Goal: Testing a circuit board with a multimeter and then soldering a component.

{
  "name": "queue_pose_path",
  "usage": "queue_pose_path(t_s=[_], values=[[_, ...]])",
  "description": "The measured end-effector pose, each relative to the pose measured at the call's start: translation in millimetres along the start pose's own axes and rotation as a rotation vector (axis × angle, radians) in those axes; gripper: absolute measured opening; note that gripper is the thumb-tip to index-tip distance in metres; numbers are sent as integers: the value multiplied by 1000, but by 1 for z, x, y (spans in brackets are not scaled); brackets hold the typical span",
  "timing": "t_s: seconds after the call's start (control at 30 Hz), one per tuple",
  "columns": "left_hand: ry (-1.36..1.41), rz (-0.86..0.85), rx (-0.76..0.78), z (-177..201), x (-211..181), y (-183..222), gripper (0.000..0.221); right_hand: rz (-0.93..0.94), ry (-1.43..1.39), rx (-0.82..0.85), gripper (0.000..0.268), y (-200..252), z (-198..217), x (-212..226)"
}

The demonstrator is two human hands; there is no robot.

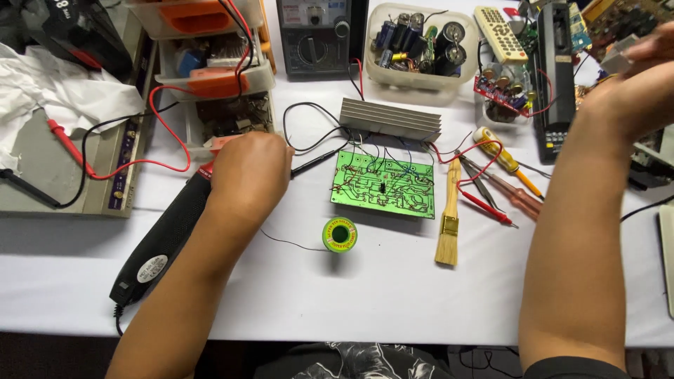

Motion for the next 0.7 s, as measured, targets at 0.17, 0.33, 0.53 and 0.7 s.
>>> queue_pose_path(t_s=[0.17,0.33,0.53,0.7], values=[[-112,28,-126,-10,-1,3,12,-15,-27,-60,48,107,-105,92],[-152,52,-162,-33,-7,7,11,-238,-77,-41,37,153,-128,128],[-185,28,-140,-22,-18,8,11,-26,65,592,20,236,-149,162],[-158,33,-107,-20,-16,6,11,81,222,1041,35,275,-137,160]])
Point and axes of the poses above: each hand's wrist, its own y-axis away from the middle knuckle, its own z-axis out of the back of the hand, x = y × z, the point moved 5 cm from there along -y, towards the middle knuckle, and after that the axes turned 7 degrees about -x, right-handed, at the moved point
